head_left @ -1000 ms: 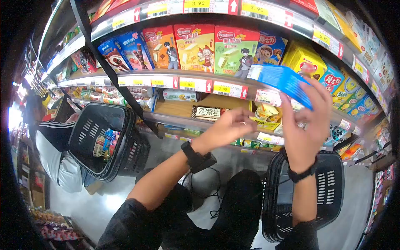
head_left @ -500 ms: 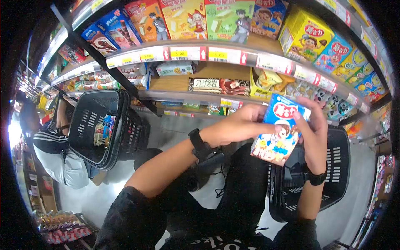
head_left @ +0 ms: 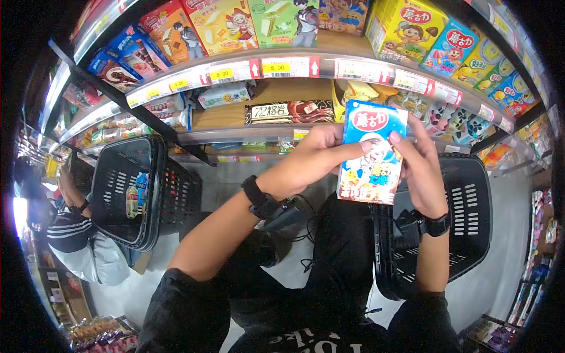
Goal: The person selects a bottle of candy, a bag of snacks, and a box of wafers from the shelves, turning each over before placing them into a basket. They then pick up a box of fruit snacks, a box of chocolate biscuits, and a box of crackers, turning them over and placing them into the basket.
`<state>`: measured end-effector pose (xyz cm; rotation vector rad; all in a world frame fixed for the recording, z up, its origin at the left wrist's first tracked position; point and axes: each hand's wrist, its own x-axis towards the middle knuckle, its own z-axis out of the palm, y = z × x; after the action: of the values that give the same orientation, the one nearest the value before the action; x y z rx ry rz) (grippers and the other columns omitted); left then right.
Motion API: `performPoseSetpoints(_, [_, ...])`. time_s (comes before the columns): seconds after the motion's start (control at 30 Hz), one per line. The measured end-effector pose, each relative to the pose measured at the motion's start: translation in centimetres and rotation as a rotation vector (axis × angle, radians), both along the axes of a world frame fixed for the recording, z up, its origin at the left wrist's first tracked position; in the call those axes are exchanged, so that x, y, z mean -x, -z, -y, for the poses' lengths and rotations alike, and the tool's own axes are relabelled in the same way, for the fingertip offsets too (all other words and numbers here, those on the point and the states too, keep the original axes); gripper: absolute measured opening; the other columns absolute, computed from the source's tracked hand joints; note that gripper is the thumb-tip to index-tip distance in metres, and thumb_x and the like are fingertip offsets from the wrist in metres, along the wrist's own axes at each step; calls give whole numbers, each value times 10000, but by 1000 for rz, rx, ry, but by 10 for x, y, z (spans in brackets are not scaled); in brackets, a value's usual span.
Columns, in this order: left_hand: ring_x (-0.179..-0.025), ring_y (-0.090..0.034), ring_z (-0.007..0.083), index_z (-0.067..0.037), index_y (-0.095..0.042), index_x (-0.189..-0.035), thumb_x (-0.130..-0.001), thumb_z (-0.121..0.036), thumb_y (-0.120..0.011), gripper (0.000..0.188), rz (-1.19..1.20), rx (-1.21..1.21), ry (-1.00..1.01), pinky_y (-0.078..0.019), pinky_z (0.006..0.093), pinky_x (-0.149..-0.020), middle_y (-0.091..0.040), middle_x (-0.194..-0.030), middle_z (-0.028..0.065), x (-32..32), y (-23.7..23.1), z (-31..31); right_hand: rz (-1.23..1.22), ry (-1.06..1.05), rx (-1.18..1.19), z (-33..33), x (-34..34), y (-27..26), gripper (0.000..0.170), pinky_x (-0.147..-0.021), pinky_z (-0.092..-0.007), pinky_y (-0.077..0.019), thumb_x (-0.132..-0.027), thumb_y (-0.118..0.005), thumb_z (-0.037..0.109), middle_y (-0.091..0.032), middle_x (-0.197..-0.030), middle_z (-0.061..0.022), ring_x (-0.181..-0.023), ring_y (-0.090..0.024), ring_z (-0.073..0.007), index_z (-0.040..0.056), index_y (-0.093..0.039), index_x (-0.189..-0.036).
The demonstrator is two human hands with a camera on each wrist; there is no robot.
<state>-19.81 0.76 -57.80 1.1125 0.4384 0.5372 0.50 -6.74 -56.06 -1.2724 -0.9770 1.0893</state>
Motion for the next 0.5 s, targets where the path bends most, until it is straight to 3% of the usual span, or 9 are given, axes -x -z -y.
performPoseSetpoints(0.33, [-1042, -668, 115, -8, -623, -1247, -993, -238, -650, 343, -5, -31, -45, -533, 288, -901, -700, -1168, 63, -1, -2, -1, -39, -13, -19, -2, 3, -4, 676, -493, -183, -361, -919, -735, 204, -673, -862, 7, -617, -517, -13, 16, -410, -1481])
performPoseSetpoints(0.47, [-1123, -645, 157, 5, -548, -1339, -1004, -225, -624, 413, 1, -133, 3, -509, 327, -979, -661, -1256, 80, -3, 0, -1, -2, -72, 5, 3, -8, -8, 496, -548, -181, -381, -901, -754, 241, -679, -905, 14, -671, -535, -10, 35, -565, -1310])
performPoseSetpoints(0.5, [-1139, -638, 166, 8, -523, -1359, -1010, -204, -612, 419, 26, -130, 1, -505, 338, -991, -649, -1275, 89, -6, 2, 2, 18, -100, -3, 7, -16, -5, 372, -580, -187, -395, -895, -761, 268, -678, -913, 19, -689, -543, -16, 48, -640, -1170])
